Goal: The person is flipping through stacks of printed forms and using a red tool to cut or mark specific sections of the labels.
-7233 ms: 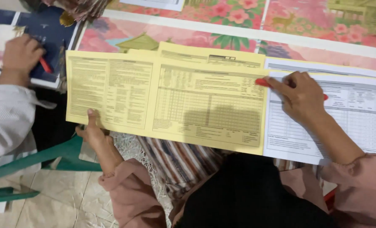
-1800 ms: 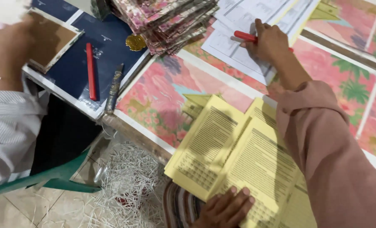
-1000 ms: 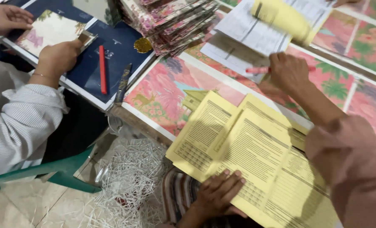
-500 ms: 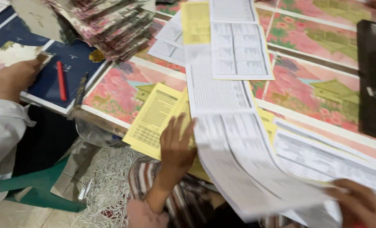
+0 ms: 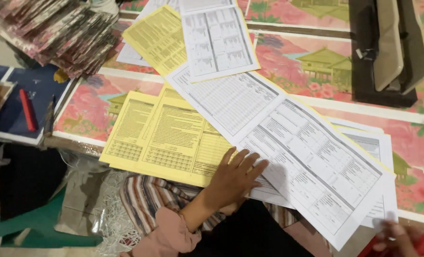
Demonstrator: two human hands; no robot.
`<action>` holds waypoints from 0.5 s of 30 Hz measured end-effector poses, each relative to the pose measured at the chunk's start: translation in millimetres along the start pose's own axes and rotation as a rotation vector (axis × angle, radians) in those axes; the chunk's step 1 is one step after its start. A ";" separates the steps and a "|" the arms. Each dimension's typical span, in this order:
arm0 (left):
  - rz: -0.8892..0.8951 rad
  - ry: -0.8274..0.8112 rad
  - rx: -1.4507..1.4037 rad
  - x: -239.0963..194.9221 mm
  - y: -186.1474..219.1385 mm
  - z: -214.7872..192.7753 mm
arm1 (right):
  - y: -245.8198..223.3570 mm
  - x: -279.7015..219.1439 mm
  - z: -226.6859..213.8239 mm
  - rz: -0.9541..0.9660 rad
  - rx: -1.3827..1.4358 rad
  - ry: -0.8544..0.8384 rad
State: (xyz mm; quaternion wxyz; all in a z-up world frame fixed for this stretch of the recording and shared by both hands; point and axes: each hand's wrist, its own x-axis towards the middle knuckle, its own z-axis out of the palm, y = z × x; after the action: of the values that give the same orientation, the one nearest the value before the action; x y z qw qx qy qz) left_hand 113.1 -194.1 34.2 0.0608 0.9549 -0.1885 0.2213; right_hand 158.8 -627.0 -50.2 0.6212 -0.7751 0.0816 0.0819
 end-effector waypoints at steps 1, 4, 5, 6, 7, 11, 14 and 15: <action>0.034 0.093 0.063 2.0 -1.4 0.4 | 2.9 -19.0 16.5 0.034 -0.093 0.173; 0.017 -0.772 0.160 26.2 -21.9 -10.7 | -55.5 -64.7 45.5 -0.016 -0.274 0.201; 0.032 -0.779 0.155 24.7 -36.6 -9.8 | -55.2 -58.5 23.1 -0.003 -0.272 0.212; -0.003 -0.669 0.185 23.1 -51.9 -9.0 | -54.6 -53.2 1.2 0.224 -0.265 0.032; -0.043 -0.558 0.209 20.9 -66.1 -7.8 | -55.4 -48.3 -22.2 0.453 -0.251 -0.145; 0.137 0.034 0.301 13.1 -89.5 1.3 | -32.1 -35.4 -1.7 0.469 -0.555 -0.182; 0.158 -0.171 0.241 15.3 -80.9 8.3 | -29.0 -42.0 41.0 0.446 -0.213 -0.266; 0.121 -0.220 0.139 18.0 -72.3 6.8 | -64.9 -53.5 67.6 0.455 -0.101 -0.156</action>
State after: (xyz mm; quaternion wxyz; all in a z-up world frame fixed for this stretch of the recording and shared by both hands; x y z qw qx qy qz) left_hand 158.8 -134.8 33.7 -0.0398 0.9622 -0.2354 0.1309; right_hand 119.8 -545.8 9.2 0.5516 -0.7581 0.2017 0.2834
